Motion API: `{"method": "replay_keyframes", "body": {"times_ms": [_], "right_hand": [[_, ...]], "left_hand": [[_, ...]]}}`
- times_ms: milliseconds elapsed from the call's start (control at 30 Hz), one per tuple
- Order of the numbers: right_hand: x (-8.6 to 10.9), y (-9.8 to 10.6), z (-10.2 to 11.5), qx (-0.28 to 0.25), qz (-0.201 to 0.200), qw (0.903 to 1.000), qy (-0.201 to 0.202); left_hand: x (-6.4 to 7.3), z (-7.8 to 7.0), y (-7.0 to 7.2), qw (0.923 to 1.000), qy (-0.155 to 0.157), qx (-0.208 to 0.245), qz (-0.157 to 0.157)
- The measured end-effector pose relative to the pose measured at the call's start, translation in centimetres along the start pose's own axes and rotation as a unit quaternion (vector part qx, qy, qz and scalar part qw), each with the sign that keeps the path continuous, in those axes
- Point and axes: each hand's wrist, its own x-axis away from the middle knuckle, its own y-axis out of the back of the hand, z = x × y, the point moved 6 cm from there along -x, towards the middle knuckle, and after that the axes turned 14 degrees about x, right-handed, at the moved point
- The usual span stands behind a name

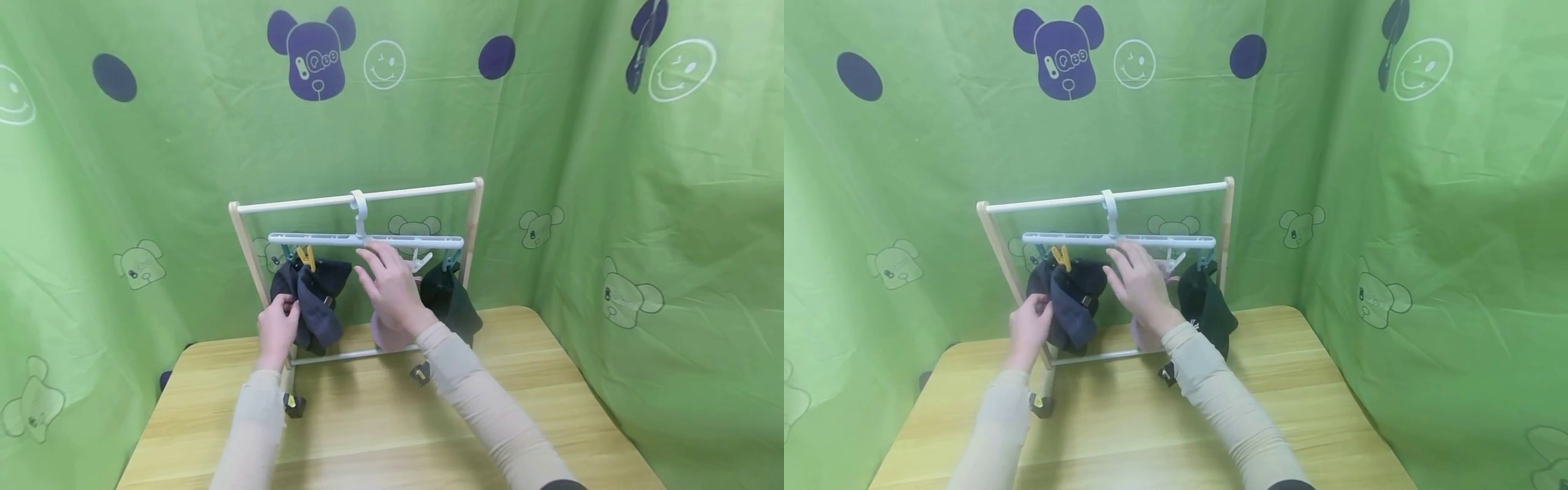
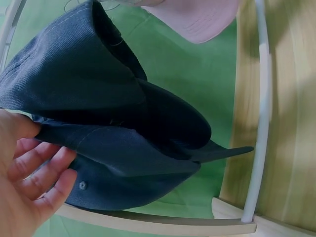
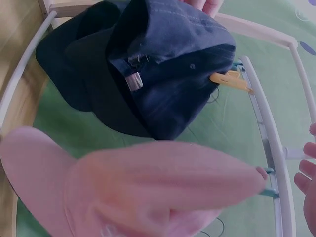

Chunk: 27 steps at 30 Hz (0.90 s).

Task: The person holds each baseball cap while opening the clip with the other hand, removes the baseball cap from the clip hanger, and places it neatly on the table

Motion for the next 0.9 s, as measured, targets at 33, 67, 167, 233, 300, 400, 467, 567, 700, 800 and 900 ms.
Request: {"method": "replay_keyframes", "body": {"times_ms": [33,67,167,233,300,400,467,567,700,800,900], "right_hand": [[0.1,-0.1,0.1,-0.003,0.0,1.0,0.002],[0.1,-0.2,0.3,-0.007,0.0,1.0,0.004],[0.1,-0.4,0.7,-0.012,-0.008,0.9998,0.011],[0.2,-0.5,1.1,-0.016,-0.016,0.9996,0.017],[0.1,-0.5,1.4,-0.02,-0.025,0.9992,0.023],[0.1,-0.6,1.8,-0.02,-0.039,0.9985,0.033],[0.1,-0.7,2.0,-0.018,-0.04,0.9984,0.037],[0.2,-0.8,2.3,-0.003,-0.028,0.9989,0.036],[0.2,-1.0,2.6,0.004,-0.004,0.9995,0.032],[0.2,-1.1,3.0,-0.006,0.004,0.9994,0.033],[0.1,-1.3,3.3,-0.015,0.006,0.9993,0.035]], "left_hand": [[0.1,-0.1,0.0,1.0,-0.001,0.002,-0.002],[0.3,-0.2,-0.1,1.0,-0.002,0.006,-0.005],[0.6,-0.4,-0.2,0.9999,-0.007,0.012,-0.01],[0.9,-0.5,-0.3,0.9997,-0.01,0.016,-0.014],[1.2,-0.7,-0.5,0.9996,-0.015,0.019,-0.014],[1.5,-0.9,-0.8,0.9994,-0.025,0.02,-0.014],[1.8,-1.1,-0.9,0.999,-0.035,0.023,-0.016],[2.1,-1.3,-1.0,0.9982,-0.05,0.02,-0.027],[2.6,-1.4,-1.0,0.9965,-0.069,0.01,-0.047],[3.1,-1.4,-0.9,0.9945,-0.082,0.001,-0.065],[3.5,-1.4,-0.7,0.9934,-0.085,-0.003,-0.077]]}}
